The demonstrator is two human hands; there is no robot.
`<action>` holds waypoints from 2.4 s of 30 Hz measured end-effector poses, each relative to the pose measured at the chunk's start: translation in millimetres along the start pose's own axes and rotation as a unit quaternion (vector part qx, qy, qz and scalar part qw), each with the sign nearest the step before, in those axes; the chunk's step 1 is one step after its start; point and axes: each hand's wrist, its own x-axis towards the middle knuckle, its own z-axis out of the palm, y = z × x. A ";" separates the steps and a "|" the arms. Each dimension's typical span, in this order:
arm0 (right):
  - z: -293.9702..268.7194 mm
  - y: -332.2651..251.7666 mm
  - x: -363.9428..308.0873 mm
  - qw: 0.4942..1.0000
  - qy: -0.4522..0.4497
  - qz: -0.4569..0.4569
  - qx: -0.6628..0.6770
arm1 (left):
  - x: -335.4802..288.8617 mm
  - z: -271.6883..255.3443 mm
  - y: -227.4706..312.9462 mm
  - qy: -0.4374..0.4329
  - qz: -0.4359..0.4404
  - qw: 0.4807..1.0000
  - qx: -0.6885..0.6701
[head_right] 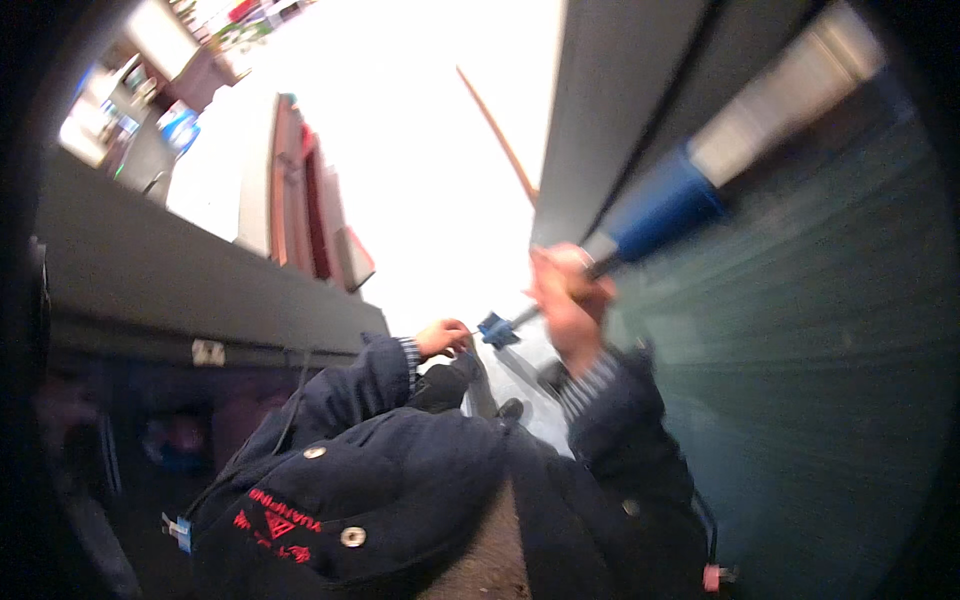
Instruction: The person mops a tiled floor using a flat mop, moving it back and forth across the surface. They navigate around a round dining table and chairs, covering areas near the table legs and between furniture.
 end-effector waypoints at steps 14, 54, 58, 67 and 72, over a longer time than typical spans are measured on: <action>145.1 42.9 257.8 0.997 -0.054 -0.040 0.038 | 36.1 -167.4 185.0 0.140 0.241 0.938 -0.208; 393.2 120.0 709.9 0.865 -0.405 -0.150 0.255 | 313.4 -623.3 362.2 -0.017 0.111 0.530 -0.841; 434.4 127.0 773.7 0.797 -0.542 -0.174 0.202 | 332.5 -692.2 399.7 0.012 0.056 0.470 -0.881; 478.0 119.6 923.7 0.728 -0.634 -0.160 0.204 | 418.0 -831.2 477.7 -0.006 0.093 0.477 -0.874; 490.8 149.6 1035.4 0.711 -0.633 -0.186 0.245 | 488.5 -923.1 530.5 0.004 0.126 0.491 -0.862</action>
